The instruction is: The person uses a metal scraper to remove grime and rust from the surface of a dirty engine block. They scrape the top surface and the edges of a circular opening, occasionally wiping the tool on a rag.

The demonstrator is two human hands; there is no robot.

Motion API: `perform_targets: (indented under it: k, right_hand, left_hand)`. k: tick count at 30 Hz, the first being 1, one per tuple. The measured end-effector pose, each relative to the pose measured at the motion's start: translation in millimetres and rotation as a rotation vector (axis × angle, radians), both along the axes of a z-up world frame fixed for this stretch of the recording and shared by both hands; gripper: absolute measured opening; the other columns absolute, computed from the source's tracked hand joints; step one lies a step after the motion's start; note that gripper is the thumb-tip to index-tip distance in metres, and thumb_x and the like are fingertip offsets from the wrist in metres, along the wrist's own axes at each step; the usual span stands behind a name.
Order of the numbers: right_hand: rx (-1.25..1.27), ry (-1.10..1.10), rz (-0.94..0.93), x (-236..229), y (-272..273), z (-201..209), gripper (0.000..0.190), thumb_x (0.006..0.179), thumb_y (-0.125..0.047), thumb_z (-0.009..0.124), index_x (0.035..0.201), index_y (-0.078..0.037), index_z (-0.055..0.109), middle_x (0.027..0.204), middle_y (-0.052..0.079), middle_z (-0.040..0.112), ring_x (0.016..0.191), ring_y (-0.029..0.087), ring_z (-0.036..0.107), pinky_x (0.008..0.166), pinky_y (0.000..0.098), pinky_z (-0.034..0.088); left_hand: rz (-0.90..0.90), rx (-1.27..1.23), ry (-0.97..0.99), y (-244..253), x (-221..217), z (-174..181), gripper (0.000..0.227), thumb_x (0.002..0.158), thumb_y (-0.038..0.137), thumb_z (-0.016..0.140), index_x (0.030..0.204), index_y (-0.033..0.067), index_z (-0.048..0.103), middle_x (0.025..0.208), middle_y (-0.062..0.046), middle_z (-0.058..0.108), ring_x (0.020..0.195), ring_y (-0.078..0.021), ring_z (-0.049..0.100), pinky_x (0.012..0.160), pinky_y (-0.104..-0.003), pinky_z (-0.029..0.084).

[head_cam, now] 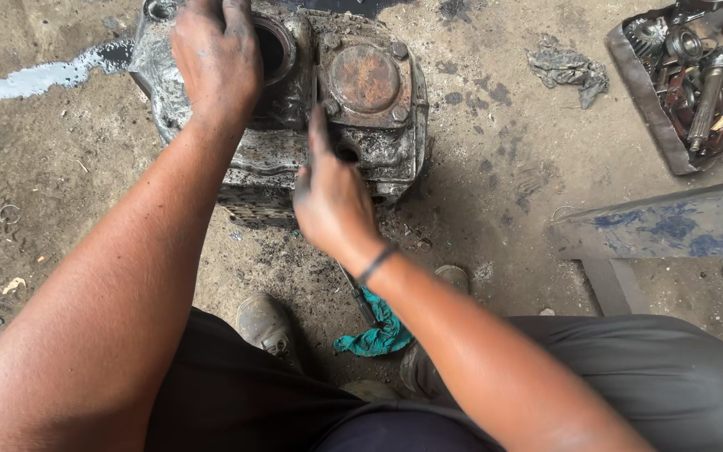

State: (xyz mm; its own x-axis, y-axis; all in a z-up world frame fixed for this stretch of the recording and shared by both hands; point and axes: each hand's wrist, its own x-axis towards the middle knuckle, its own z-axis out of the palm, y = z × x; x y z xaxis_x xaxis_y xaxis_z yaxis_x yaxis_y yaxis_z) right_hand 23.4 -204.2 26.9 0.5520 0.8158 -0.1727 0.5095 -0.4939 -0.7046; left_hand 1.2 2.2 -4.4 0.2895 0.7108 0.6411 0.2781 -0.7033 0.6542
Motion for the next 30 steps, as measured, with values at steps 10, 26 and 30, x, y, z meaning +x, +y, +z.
perform_targets:
  k: [10,26,30]
  right_hand:
    - [0.18,0.02,-0.06,13.9,20.9,-12.0,0.077,0.098,-0.005,0.054,0.162,-0.011,0.012,0.089,0.016,0.076,0.044,0.011,0.057,0.038,0.0326,0.05]
    - [0.329,0.287,-0.149,-44.7,-39.1,-31.7,0.077,0.103,-0.012,0.055,0.167,-0.026,0.014,0.1,0.013,0.071,0.062,0.011,0.064,0.049,0.0285,0.059]
    - [0.104,0.056,-0.142,-21.5,-29.7,-21.5,0.075,0.102,-0.015,0.058,0.165,-0.027,0.02,0.076,0.008,0.07,0.049,0.012,0.06,0.045,0.0296,0.05]
  left_hand:
    - [0.048,-0.079,0.035,2.4,2.6,-3.3,0.031,0.105,0.022,0.06,0.091,-0.0052,0.067,0.084,-0.024,0.072,0.081,-0.0446,0.069,0.073,-0.052,0.05]
    - [-0.012,-0.029,0.0,4.3,-1.6,0.4,0.03,0.103,0.021,0.06,0.09,-0.0051,0.069,0.085,-0.026,0.071,0.083,-0.0474,0.068,0.073,-0.053,0.05]
    - [-0.019,-0.079,0.042,3.3,-2.8,0.7,0.035,0.106,0.025,0.059,0.089,-0.0049,0.068,0.085,-0.027,0.07,0.085,-0.0476,0.068,0.074,-0.053,0.05]
